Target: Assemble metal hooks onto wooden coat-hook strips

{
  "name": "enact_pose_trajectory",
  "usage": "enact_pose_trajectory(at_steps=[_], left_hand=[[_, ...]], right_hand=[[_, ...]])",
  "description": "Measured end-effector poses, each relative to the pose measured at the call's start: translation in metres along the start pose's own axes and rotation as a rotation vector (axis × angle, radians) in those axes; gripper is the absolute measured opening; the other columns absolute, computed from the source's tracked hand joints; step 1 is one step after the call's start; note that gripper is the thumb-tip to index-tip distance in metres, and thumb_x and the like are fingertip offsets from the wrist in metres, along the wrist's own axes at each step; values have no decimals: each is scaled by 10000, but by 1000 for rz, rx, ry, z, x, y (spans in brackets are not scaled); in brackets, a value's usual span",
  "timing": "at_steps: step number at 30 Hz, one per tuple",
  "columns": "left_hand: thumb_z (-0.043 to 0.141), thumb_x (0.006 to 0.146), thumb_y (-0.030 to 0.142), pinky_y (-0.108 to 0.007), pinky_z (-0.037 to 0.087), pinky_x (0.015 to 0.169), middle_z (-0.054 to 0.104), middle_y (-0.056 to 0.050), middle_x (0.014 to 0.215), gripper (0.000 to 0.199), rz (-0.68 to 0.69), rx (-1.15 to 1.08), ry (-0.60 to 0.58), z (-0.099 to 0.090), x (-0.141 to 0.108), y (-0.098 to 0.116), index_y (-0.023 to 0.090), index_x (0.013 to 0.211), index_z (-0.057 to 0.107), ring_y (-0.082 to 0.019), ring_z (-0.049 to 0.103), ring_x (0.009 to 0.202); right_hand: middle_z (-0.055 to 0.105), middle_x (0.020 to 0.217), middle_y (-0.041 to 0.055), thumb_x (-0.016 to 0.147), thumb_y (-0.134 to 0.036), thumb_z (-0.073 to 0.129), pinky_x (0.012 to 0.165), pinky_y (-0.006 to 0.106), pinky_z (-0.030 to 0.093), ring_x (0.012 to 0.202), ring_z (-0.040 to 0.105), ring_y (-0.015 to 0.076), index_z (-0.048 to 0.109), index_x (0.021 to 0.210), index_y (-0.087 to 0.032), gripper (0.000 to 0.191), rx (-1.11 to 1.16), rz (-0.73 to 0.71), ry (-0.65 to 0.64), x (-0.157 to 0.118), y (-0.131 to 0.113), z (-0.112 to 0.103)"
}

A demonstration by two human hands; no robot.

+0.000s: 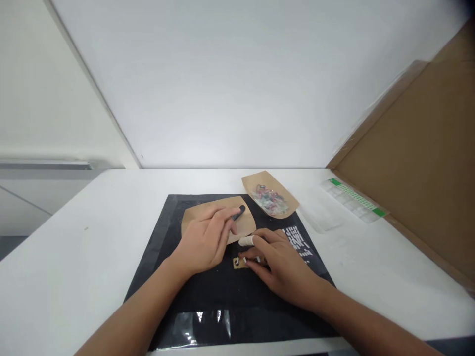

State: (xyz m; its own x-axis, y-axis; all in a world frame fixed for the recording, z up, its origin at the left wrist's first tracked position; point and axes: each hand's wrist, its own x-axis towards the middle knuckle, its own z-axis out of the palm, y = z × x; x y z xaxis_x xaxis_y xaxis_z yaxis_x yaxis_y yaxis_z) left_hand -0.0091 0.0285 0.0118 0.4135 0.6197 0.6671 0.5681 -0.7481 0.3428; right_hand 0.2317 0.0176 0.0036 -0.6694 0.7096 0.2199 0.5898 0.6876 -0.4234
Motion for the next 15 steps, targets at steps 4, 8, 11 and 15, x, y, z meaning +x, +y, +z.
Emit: enact_pose_trajectory(at_steps=[4, 8, 11, 15], left_hand=[[532, 986, 89, -412, 596, 907, 756, -75, 988, 522, 7, 34, -13, 2, -1, 2, 136, 1488, 395, -267, 663, 1099], [572, 971, 112, -437, 596, 939, 754, -95, 1026, 556, 44, 55, 17, 4, -4, 2, 127, 1494, 384, -278, 667, 1158], [586, 961, 108, -449, 604, 919, 759, -79, 998, 560, 57, 68, 20, 5, -4, 4, 139, 1485, 391, -284, 672, 1140], [580, 958, 102, -445, 617, 874, 764, -70, 953, 527, 76, 91, 18, 4, -2, 6, 142, 1455, 410, -289, 685, 1092]], right_hand=[[756, 1161, 87, 991, -169, 656, 893, 444, 419, 1071, 670, 282, 623, 1070, -232, 106, -41, -28, -22, -2, -1, 1], [737, 1234, 117, 1005, -161, 625, 896, 464, 424, 1096, 669, 301, 630, 1137, -228, 148, -109, -47, -28, -4, -1, 4], [731, 1240, 140, 1003, -153, 614, 906, 484, 430, 1106, 670, 321, 630, 1161, -211, 169, -150, -47, -21, -4, -1, 6], [749, 1182, 122, 982, -148, 654, 881, 469, 441, 1100, 676, 323, 631, 1149, -214, 181, -114, -29, -10, -3, 0, 6]])
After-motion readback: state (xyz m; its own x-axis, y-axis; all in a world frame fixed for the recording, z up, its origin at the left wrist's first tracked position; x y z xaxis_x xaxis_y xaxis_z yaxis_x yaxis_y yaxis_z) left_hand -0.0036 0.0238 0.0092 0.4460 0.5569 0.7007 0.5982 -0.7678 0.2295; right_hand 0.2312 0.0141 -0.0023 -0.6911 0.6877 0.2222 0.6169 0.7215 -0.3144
